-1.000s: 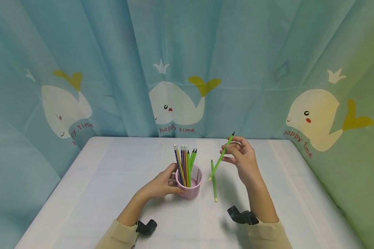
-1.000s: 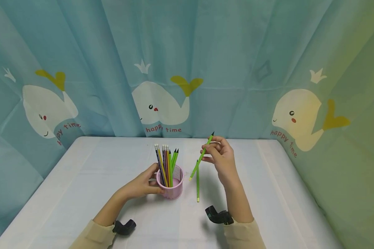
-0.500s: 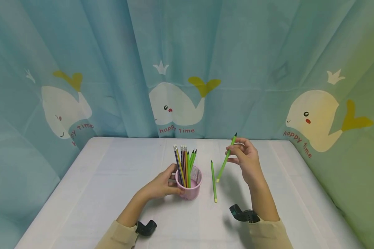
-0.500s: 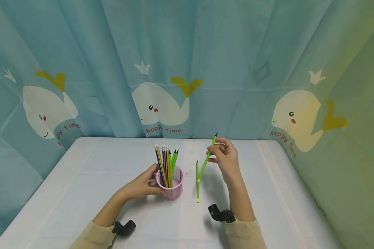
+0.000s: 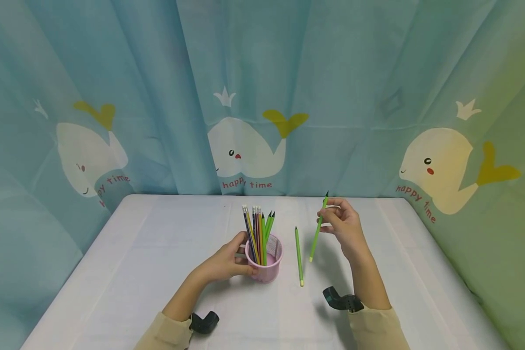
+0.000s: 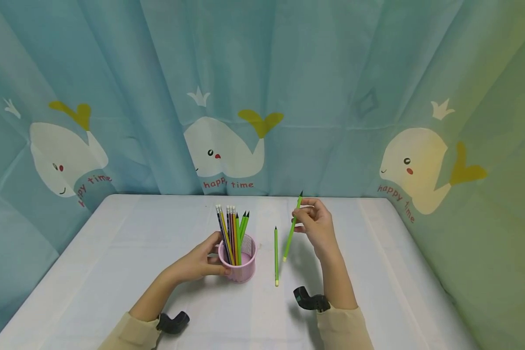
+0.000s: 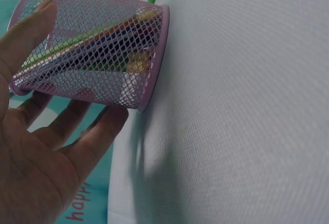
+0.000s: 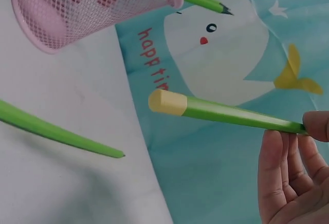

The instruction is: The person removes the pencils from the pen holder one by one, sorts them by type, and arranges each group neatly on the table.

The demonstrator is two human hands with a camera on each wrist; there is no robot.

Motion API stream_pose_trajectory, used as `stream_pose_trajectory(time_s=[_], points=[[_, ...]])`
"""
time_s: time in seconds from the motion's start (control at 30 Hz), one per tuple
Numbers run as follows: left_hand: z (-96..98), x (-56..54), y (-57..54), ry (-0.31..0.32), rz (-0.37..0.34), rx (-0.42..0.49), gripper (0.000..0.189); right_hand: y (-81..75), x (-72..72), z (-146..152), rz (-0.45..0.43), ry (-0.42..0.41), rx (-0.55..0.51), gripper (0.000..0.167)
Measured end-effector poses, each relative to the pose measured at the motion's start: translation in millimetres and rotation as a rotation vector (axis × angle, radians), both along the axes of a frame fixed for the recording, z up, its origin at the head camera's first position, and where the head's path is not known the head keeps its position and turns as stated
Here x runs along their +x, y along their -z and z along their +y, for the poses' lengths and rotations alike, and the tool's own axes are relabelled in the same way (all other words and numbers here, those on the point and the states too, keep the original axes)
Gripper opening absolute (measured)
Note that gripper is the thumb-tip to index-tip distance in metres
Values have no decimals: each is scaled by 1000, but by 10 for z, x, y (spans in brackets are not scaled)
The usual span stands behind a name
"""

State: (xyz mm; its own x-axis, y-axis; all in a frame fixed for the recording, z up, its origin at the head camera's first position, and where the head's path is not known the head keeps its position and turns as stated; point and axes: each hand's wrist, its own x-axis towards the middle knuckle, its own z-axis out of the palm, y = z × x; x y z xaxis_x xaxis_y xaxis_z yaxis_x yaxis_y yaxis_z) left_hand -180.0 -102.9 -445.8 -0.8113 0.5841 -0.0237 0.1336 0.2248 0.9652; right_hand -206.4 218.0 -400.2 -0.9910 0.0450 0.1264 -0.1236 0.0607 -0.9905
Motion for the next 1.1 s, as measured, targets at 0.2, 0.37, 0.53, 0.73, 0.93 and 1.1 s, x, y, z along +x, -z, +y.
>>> stream_pose_trajectory(time_s=[0.2,0.37,0.53,0.73,0.93,1.1], points=[[-1,-7,9,-3,0,-8,76,87,-46,10,-49,-1,36,24],[1,-16,24,-4,10,-12,76,172,-88,24,-74,-15,28,30],[2,-17,28,-3,7,-9,75,232,-98,30,-115,-30,32,35],[2,-15,32,4,3,4,74,292,-103,25,-152,-58,63,38],[4,-6,14,3,2,3,75,392,-141,35,-178,-79,90,36],[3,-5,6,3,3,-3,76,471,-161,29,-213,-111,135,37]])
